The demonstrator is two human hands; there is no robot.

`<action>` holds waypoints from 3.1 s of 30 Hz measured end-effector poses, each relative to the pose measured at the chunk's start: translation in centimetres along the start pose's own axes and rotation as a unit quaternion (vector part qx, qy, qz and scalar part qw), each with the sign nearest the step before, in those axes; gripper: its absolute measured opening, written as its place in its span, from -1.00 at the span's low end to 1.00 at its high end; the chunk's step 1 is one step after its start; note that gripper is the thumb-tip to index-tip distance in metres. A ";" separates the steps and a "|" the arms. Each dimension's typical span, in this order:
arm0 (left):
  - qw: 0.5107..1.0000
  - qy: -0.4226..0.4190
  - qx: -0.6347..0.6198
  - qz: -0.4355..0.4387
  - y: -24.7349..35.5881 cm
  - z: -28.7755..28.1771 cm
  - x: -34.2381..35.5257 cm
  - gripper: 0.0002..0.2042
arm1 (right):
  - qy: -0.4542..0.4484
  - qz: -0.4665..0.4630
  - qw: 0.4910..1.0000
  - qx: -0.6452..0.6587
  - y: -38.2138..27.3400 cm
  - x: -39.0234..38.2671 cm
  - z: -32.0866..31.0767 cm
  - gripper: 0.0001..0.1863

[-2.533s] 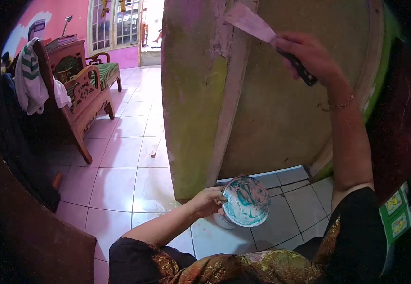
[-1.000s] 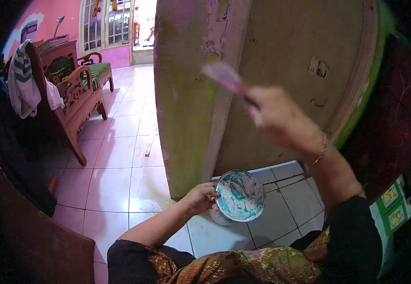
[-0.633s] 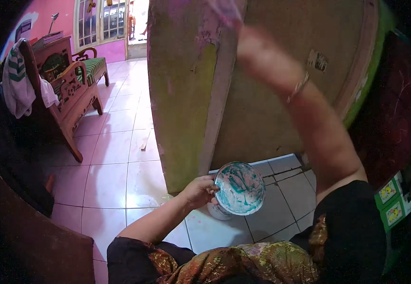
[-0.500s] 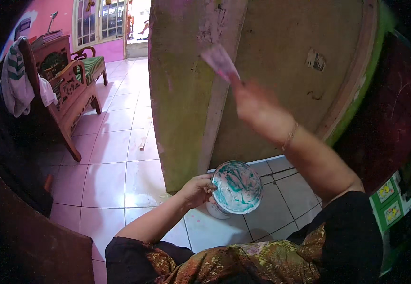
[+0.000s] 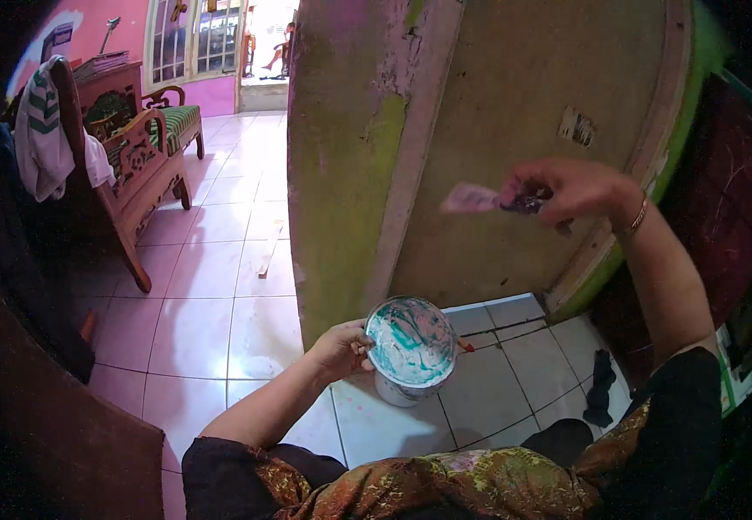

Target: The person applies white putty to a wall and doorway frame using a putty knife, scraping and spreading the material from a small bowl held in the other hand.

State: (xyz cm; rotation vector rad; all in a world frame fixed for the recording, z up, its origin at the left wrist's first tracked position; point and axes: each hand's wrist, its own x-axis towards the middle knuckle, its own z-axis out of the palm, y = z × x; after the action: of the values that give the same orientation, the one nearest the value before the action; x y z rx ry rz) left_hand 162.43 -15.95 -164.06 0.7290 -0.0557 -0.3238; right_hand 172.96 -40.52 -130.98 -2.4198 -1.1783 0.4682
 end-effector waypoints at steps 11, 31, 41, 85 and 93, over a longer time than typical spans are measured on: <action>1.000 -0.020 -0.001 -0.007 -0.6 -1.3 1.6 -0.81 | 0.170 -0.035 0.985 0.014 -6.0 0.4 -3.9 -0.77; 1.000 -0.013 0.002 -0.012 0.8 0.0 0.2 -0.72 | 0.399 -0.167 0.873 0.224 -9.7 5.3 -3.1 -0.69; 1.000 -0.019 -0.010 0.000 1.1 0.8 0.7 -0.71 | 0.325 -0.238 0.892 0.207 -10.5 6.2 -4.3 -0.88; 0.999 -0.043 -0.011 0.002 1.3 1.0 -1.8 -0.78 | 0.560 -0.481 0.550 -0.390 -12.9 8.9 -4.7 -0.82; 1.000 0.005 0.012 -0.003 0.6 4.4 -2.8 -0.72 | 0.379 -0.479 0.705 -0.359 -8.5 3.4 5.4 -0.83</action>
State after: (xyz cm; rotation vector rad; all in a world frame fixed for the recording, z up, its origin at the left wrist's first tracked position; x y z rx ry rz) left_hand 159.22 -17.55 -160.19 0.7548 -0.0489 -0.3260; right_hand 166.80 -31.83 -131.81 -1.6403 -2.0930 -1.3816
